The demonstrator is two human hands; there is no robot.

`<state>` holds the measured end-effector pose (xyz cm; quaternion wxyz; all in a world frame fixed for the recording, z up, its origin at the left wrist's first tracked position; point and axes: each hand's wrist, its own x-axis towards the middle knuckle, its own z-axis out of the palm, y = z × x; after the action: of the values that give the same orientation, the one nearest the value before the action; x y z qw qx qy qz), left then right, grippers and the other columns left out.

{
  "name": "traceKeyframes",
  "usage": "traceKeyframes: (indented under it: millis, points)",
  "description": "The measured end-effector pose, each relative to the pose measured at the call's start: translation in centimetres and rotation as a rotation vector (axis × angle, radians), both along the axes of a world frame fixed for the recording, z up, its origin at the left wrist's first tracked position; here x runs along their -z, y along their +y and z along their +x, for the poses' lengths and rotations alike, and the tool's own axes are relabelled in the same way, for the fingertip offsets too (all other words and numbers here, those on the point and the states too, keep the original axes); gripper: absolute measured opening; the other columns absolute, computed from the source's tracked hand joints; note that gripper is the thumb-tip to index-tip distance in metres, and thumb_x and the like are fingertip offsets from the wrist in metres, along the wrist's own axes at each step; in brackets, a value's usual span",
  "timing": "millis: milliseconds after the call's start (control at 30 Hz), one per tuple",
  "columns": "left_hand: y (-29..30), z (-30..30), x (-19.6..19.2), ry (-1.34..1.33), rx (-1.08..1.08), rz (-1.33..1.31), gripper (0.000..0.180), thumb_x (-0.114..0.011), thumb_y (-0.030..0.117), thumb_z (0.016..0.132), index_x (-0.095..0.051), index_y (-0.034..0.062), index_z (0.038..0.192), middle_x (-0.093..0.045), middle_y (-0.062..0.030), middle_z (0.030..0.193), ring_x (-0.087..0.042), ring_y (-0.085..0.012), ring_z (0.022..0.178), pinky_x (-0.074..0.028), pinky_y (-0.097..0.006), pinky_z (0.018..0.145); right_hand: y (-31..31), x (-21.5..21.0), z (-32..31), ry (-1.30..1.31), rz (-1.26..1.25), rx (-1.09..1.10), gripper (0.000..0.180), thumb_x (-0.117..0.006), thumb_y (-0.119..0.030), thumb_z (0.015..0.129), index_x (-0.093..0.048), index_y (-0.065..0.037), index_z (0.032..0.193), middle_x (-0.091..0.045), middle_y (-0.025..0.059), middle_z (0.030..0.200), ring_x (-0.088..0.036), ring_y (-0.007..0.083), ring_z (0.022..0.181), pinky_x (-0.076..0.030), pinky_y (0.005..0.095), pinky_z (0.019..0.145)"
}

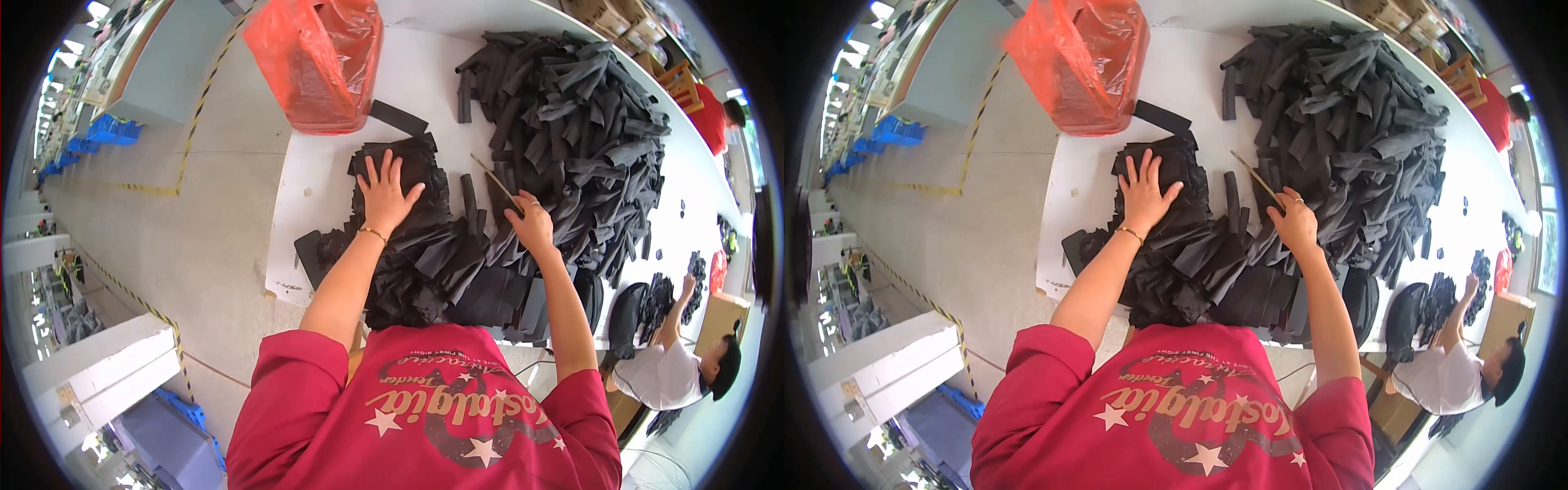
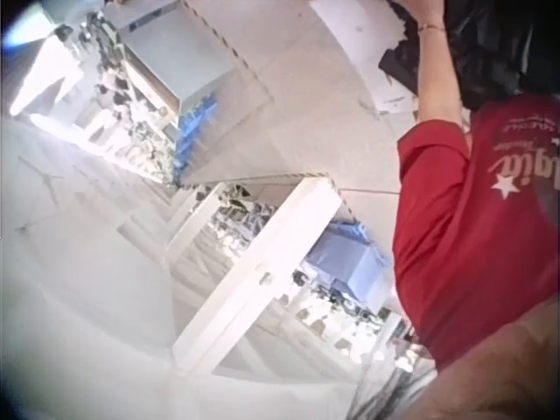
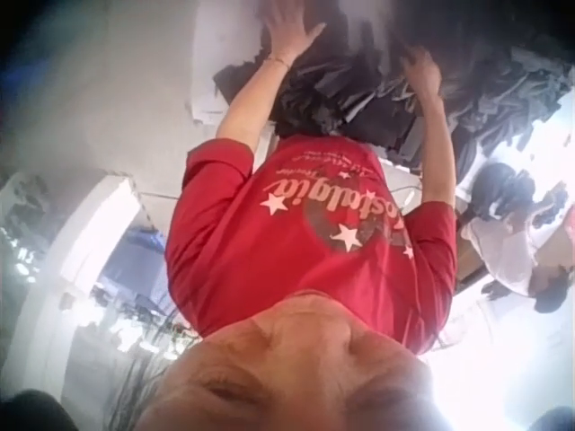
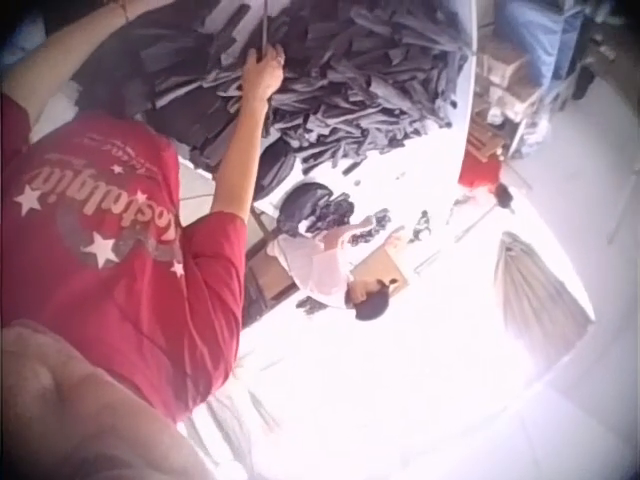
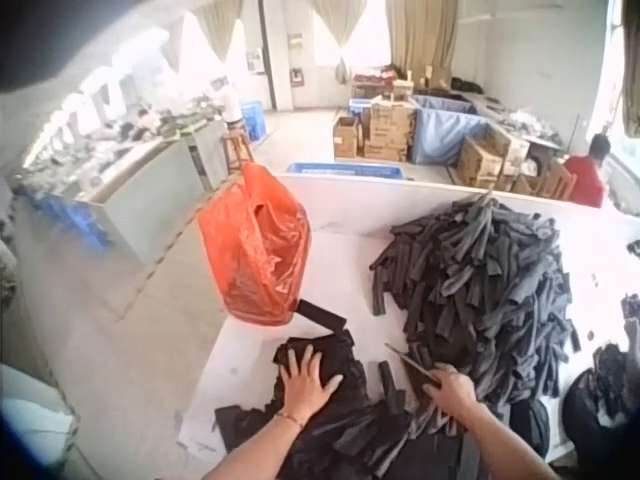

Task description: The recorder uses a wooden stick to sort and inspect a large pile of black rectangular foam or rubber parts on a workbench.

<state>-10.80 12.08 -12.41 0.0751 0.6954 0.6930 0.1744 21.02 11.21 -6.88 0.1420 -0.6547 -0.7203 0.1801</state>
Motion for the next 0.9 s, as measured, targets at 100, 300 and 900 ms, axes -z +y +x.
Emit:
traceKeyframes:
  millis: [100,300,900]
  points:
    - [-1.7,-0.1,-0.8,0.009,0.018,0.008,0.074,-0.059,0.054,0.085,-0.039,0.0077,0.139,-0.024,-0.0087,0.155,-0.016,-0.0460,0.141,-0.021,-0.070,0.104,1.9,-1.8,-2.8,0.089,0.052,0.012,0.024,-0.066,-0.017,0.082,-0.066,-0.005,0.103,-0.063,0.0113,0.111,-0.064,0.0351,0.091,-0.052,0.0412,0.077]
    - [-3.5,0.6,-1.6,0.008,0.047,-0.019,0.074,-0.058,0.055,0.085,-0.041,0.0073,0.138,-0.022,-0.0085,0.155,-0.012,-0.0446,0.142,-0.019,-0.070,0.105,9.9,3.5,-8.9,0.440,0.080,-0.096,0.019,-0.067,-0.017,0.083,-0.068,-0.003,0.095,-0.065,0.0155,0.083,-0.064,0.0333,0.082,-0.050,0.0384,0.071]
    - [1.1,-3.4,-9.6,-0.108,0.205,0.057,0.055,-0.064,0.045,0.086,-0.056,0.0079,0.125,-0.041,-0.0105,0.144,-0.030,-0.0396,0.137,-0.029,-0.062,0.103,21.0,4.5,-12.7,0.578,-0.097,-0.022,0.017,-0.072,-0.014,0.080,-0.067,-0.003,0.092,-0.061,0.0082,0.078,-0.061,0.0207,0.065,-0.048,0.0337,0.062]
